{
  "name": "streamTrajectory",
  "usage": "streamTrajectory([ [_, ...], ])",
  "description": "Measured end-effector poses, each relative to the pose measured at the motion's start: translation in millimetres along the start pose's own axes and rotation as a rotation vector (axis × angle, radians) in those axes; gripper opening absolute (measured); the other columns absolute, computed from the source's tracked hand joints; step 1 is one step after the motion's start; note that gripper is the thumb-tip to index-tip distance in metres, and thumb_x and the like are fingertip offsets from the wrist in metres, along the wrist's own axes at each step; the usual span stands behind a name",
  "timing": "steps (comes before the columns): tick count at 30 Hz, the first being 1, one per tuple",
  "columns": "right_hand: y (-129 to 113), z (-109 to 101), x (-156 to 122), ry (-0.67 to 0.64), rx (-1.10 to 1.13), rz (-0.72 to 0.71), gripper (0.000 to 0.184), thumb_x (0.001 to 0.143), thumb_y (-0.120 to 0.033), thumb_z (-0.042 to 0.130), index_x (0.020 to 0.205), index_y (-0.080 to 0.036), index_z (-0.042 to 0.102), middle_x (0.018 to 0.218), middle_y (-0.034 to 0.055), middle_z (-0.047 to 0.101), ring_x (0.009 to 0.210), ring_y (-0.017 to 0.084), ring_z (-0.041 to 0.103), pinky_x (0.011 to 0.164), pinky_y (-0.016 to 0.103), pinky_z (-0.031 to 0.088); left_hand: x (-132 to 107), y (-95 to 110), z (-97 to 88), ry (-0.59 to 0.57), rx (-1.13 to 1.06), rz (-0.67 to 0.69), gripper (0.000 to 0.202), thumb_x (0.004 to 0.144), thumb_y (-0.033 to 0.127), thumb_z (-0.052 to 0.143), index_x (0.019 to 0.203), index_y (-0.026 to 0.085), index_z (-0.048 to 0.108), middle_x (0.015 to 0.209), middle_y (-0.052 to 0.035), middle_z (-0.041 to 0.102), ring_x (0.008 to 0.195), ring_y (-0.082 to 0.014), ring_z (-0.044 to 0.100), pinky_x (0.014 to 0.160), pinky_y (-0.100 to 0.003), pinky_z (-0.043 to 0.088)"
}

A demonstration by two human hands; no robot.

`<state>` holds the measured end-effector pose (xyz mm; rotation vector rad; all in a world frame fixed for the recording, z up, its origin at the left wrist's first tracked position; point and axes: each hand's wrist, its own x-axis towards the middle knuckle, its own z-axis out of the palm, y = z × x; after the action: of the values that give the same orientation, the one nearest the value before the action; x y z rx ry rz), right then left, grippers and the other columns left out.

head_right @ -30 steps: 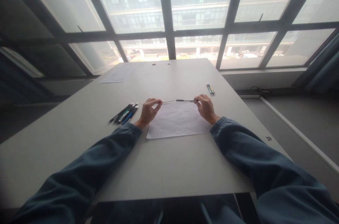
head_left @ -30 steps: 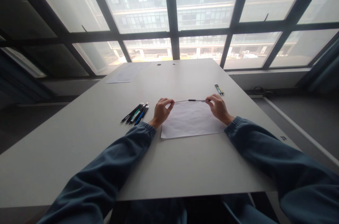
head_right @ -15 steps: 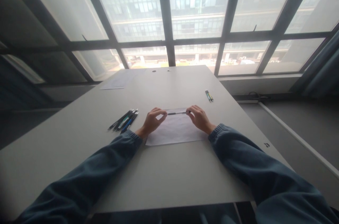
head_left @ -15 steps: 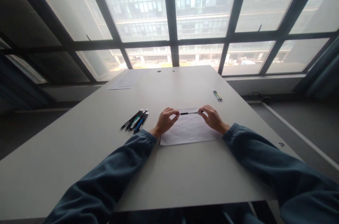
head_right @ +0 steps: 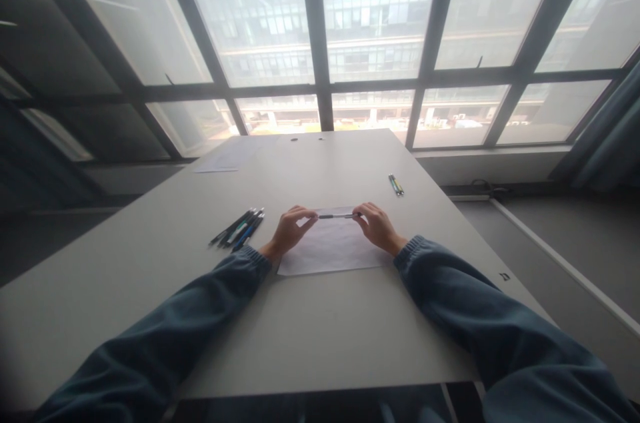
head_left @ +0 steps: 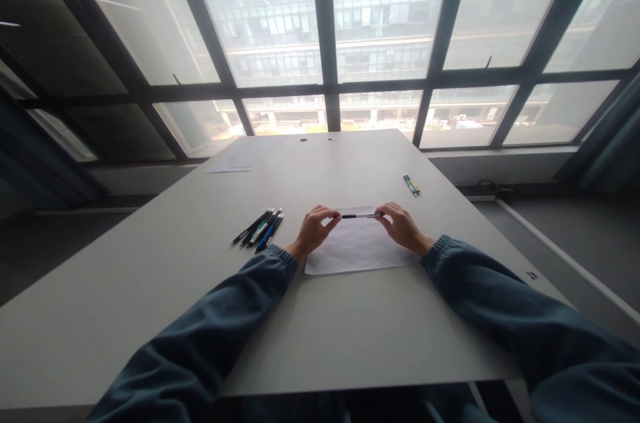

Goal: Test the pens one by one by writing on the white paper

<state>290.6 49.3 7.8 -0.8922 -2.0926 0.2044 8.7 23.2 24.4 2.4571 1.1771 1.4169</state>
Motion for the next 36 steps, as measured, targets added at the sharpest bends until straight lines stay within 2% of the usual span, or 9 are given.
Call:
streamTrajectory([
  [10,1.9,0.4,-0.4,0.056,-0.003,-0.07,0.006,0.095,-0.02,0.058,0.093,-0.021,0.063,0.088,0.0058,0.067,0.086,0.022,0.061,0.08,0.034,0.048,-0.8,-1.3,1.0,-0.022,-0.038,-0.061,0.016,0.093,0.033,0.066,0.092,0.021,0.076,0.087,-0.0048,0.076,0.081,-0.0182,0.067,0.078,-0.033,0.053],
  [16,2.7,1.3,1.0,0.094,0.003,-0.086,0.006,0.094,-0.017,0.059,0.093,-0.022,0.062,0.088,0.0057,0.066,0.086,0.023,0.06,0.08,0.036,0.048,-0.3,0.7,-0.4,-0.065,-0.057,-0.141,0.025,0.095,0.037,0.062,0.084,0.02,0.076,0.078,-0.0036,0.075,0.076,-0.017,0.066,0.071,-0.029,0.052],
  [23,2.2,1.2,1.3,0.098,0.017,-0.098,0.006,0.094,-0.016,0.059,0.093,-0.022,0.061,0.089,0.0056,0.065,0.086,0.022,0.06,0.08,0.035,0.049,0.2,1.3,1.4,-0.018,-0.087,-0.17,0.012,0.087,0.03,0.073,0.093,0.021,0.078,0.086,-0.0047,0.075,0.075,-0.0163,0.065,0.068,-0.028,0.053],
  [28,3.1,2.5,0.3,0.092,0.043,-0.111,0.004,0.094,-0.018,0.06,0.093,-0.022,0.062,0.088,0.0053,0.065,0.084,0.021,0.06,0.078,0.035,0.049,0.0,-0.3,1.9,-0.007,-0.113,-0.177,0.013,0.083,0.028,0.076,0.094,0.021,0.078,0.086,-0.0046,0.075,0.075,-0.0163,0.066,0.069,-0.029,0.053],
  [32,3.6,2.6,-0.4,0.083,0.055,-0.122,0.004,0.095,-0.019,0.06,0.093,-0.022,0.062,0.087,0.0051,0.064,0.084,0.021,0.061,0.077,0.035,0.049,-0.5,-0.8,1.3,-0.001,-0.115,-0.208,0.014,0.085,0.032,0.074,0.093,0.021,0.078,0.087,-0.005,0.076,0.074,-0.0162,0.066,0.07,-0.029,0.052],
  [36,2.8,1.5,-0.3,0.078,0.051,-0.131,0.004,0.095,-0.019,0.06,0.093,-0.022,0.061,0.088,0.0052,0.064,0.084,0.021,0.06,0.078,0.035,0.049,0.1,2.3,-1.1,-0.05,-0.118,-0.224,0.022,0.092,0.037,0.067,0.086,0.02,0.079,0.082,-0.0042,0.076,0.069,-0.0147,0.064,0.068,-0.027,0.051],
])
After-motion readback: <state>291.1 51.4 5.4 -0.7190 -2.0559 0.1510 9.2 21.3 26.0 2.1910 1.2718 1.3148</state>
